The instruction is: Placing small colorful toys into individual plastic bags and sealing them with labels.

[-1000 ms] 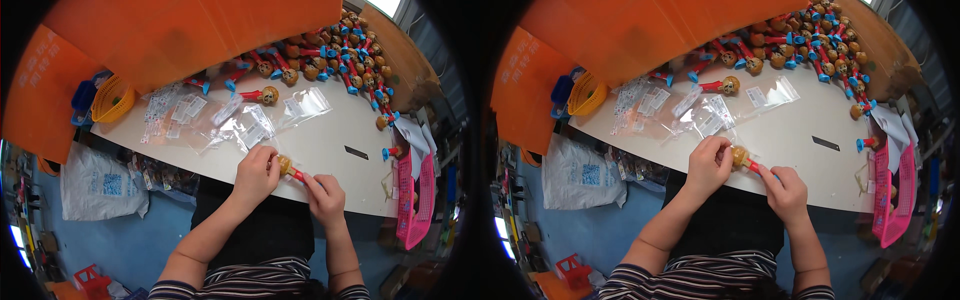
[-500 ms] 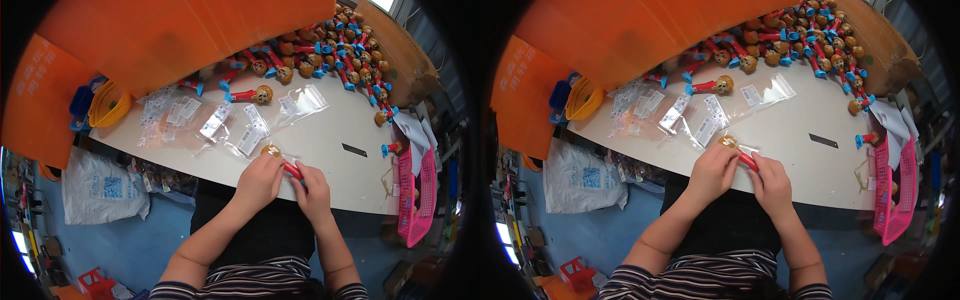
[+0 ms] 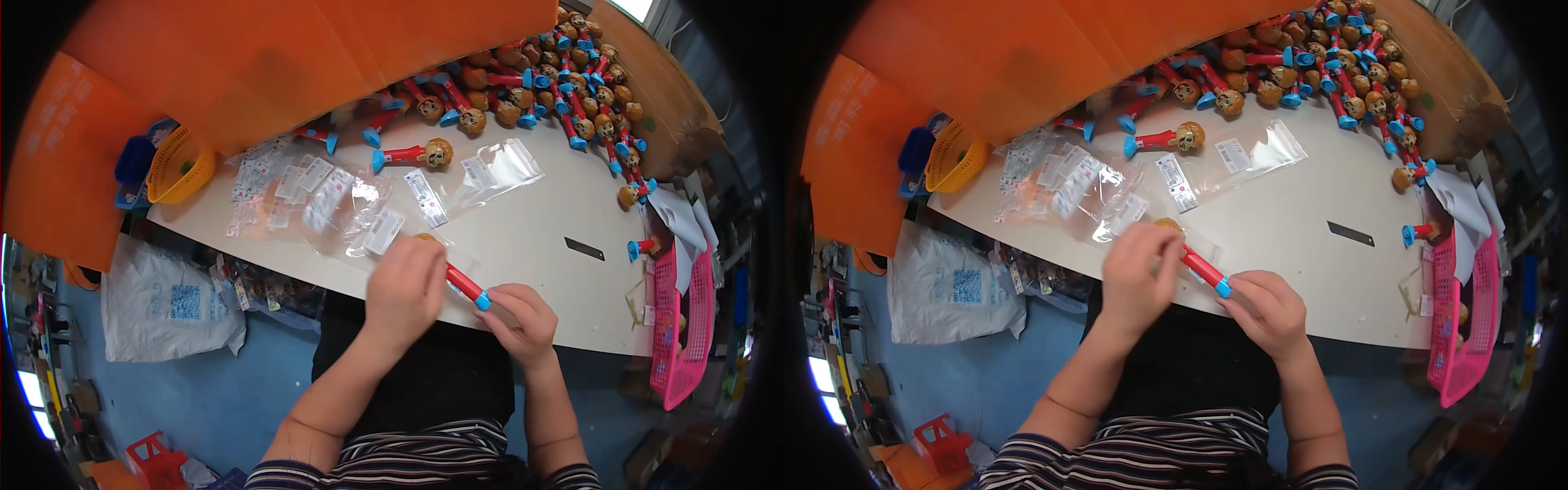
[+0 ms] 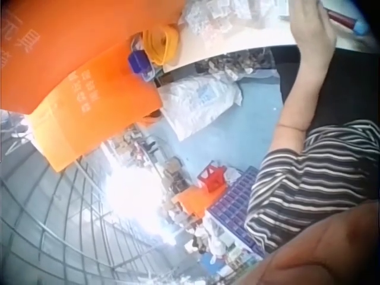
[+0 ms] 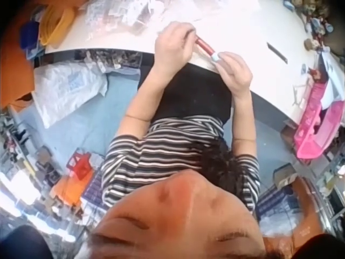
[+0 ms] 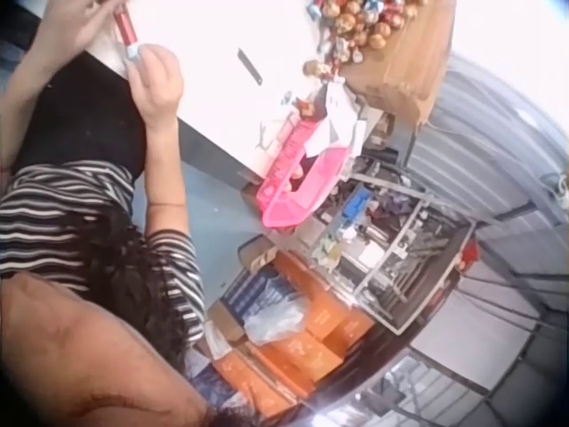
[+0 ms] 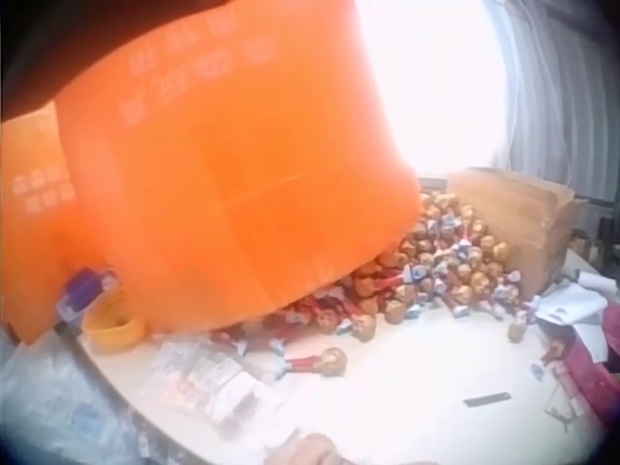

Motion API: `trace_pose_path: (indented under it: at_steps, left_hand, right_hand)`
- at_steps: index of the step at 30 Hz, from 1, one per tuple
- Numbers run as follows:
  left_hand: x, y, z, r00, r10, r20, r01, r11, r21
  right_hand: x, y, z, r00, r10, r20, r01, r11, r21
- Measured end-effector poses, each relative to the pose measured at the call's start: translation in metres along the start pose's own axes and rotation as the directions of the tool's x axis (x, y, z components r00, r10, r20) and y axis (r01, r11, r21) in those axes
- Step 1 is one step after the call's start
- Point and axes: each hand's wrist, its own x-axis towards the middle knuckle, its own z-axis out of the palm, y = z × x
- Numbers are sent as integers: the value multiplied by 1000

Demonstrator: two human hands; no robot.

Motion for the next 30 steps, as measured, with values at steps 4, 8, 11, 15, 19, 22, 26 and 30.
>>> trace_pose_path:
  at_steps: [4,8,11,15,19,22,26,30]
  left_hand:
    - [3,1,-7,998,57,27,-57,998,1]
    - [-7,9,4,991,121,58,-117,990,-78]
    - [-19,20,12,981,130,145,-109,983,-147]
    - [-10,13,5,996,85,-10,-85,996,-13]
    - [-8,20,2,987,148,54,-141,983,-115]
    - [-14,22,8,982,152,109,-138,982,-128]
    - [-15,19,3,982,124,145,-107,987,-122]
    - [-16,19,1,957,160,241,-144,986,-83]
  right_hand:
    - [-7,2,-1,998,-56,-32,55,998,-20]
    - [-5,5,5,994,2,-110,2,999,37]
    - [-3,8,11,995,48,-93,-41,996,76]
    - [-1,1,9,996,-14,-92,19,998,60]
    - [5,2,9,992,-72,-103,74,997,18]
    - [9,4,5,993,-103,-50,97,988,-120]
    - [12,5,14,990,58,-132,-75,989,-128]
    - [10,15,17,885,459,74,-461,848,262]
